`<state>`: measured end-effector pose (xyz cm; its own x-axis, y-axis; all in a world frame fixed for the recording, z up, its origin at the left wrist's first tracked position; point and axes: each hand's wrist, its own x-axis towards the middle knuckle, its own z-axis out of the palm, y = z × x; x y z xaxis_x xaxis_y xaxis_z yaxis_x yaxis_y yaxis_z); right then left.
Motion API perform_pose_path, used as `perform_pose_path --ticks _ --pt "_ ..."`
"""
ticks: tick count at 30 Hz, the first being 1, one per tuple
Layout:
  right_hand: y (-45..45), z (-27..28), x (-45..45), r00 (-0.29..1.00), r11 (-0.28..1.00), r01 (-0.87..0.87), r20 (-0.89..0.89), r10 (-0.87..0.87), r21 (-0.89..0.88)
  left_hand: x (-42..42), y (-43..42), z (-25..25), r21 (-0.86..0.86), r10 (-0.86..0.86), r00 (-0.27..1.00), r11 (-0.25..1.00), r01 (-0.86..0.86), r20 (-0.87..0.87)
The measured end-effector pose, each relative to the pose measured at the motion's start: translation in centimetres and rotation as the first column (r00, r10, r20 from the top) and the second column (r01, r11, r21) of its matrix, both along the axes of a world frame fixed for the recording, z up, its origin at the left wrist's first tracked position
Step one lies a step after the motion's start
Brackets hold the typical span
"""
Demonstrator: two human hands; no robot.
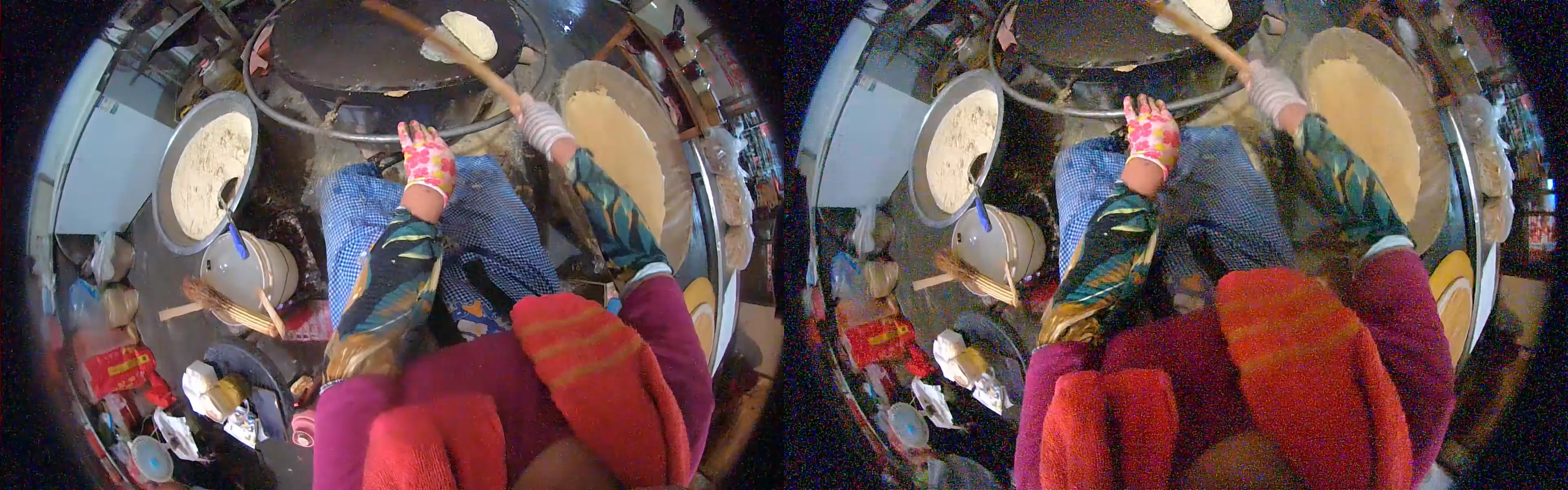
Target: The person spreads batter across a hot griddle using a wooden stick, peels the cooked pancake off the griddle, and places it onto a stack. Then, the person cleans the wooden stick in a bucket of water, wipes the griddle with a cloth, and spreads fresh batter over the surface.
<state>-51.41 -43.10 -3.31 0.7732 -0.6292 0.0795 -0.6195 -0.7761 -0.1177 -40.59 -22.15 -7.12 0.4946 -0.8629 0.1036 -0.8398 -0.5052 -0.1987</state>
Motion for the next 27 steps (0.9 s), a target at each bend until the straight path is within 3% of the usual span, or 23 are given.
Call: perform_pose_path --ticks 3,4,9,11,15,16,17,19,21,22,23,26,27 --pt "-4.2 -3.6 -1.6 0.998 0.998 0.027 -0.056 -0.031 -0.063 0.6 0.2 -1.0 -0.033 0.035 0.999 0.999 -0.034 0.033" --pt "-4.7 -3.3 -1.1 0.983 0.983 0.184 0.01 -0.184 -0.028 1.0 0.4 -0.9 -0.033 0.038 0.999 0.999 -0.038 0.008" --pt "-1.8 -1.2 -0.2 0.993 0.99 0.094 -0.059 -0.101 -0.106 2.8 1.4 -1.2 -0.007 0.066 0.998 0.998 -0.066 -0.011" --pt "-2.5 -1.7 -0.8 0.968 0.972 0.235 -0.092 -0.234 -0.006 3.0 1.9 -1.3 -0.019 0.081 0.997 0.997 -0.081 -0.009" --pt "-2.3 -0.5 0.3 0.983 0.986 0.166 -0.08 -0.166 -0.001 4.3 3.0 -0.3 -0.009 0.12 0.991 0.993 -0.121 -0.053" --pt "-1.3 -0.6 -0.1 0.992 0.992 0.123 -0.033 -0.123 0.021 4.8 3.2 -1.1 -0.025 0.135 0.99 0.99 -0.136 -0.051" --pt "-0.7 -1.4 -0.6 0.994 1.0 -0.015 -0.112 0.013 -0.024 5.1 3.3 -1.3 -0.044 0.148 0.988 0.988 -0.15 -0.053" --pt "-1.1 -1.9 -1.6 0.994 0.997 0.07 -0.081 -0.072 -0.025 5.1 3.9 -1.1 -0.046 0.148 0.988 0.988 -0.15 -0.039" --pt "-6.9 -4.1 -2.3 0.991 0.988 0.127 -0.034 -0.13 -0.092 6.0 4.8 0.2 -0.04 0.174 0.969 0.982 -0.184 -0.173" --pt "-9.0 -4.5 -2.4 0.995 0.994 0.082 -0.066 -0.078 0.071 6.1 5.4 -0.6 -0.19 0.094 0.993 0.976 -0.105 -0.066" --pt "-9.4 -5.1 -1.7 1.0 0.996 0.011 -0.018 -0.01 0.088 5.1 5.7 3.1 -0.063 0.153 0.969 0.984 -0.168 -0.195" --pt "-12.6 -7.8 -2.0 0.994 0.994 -0.082 0.072 0.077 0.068 2.2 3.4 -1.5 -0.202 0.128 0.964 0.976 -0.08 0.235" --pt "-14.9 -9.3 -2.4 0.998 0.998 -0.049 0.044 0.047 0.043 1.6 1.8 -3.2 -0.212 0.124 0.952 0.975 -0.064 0.281"
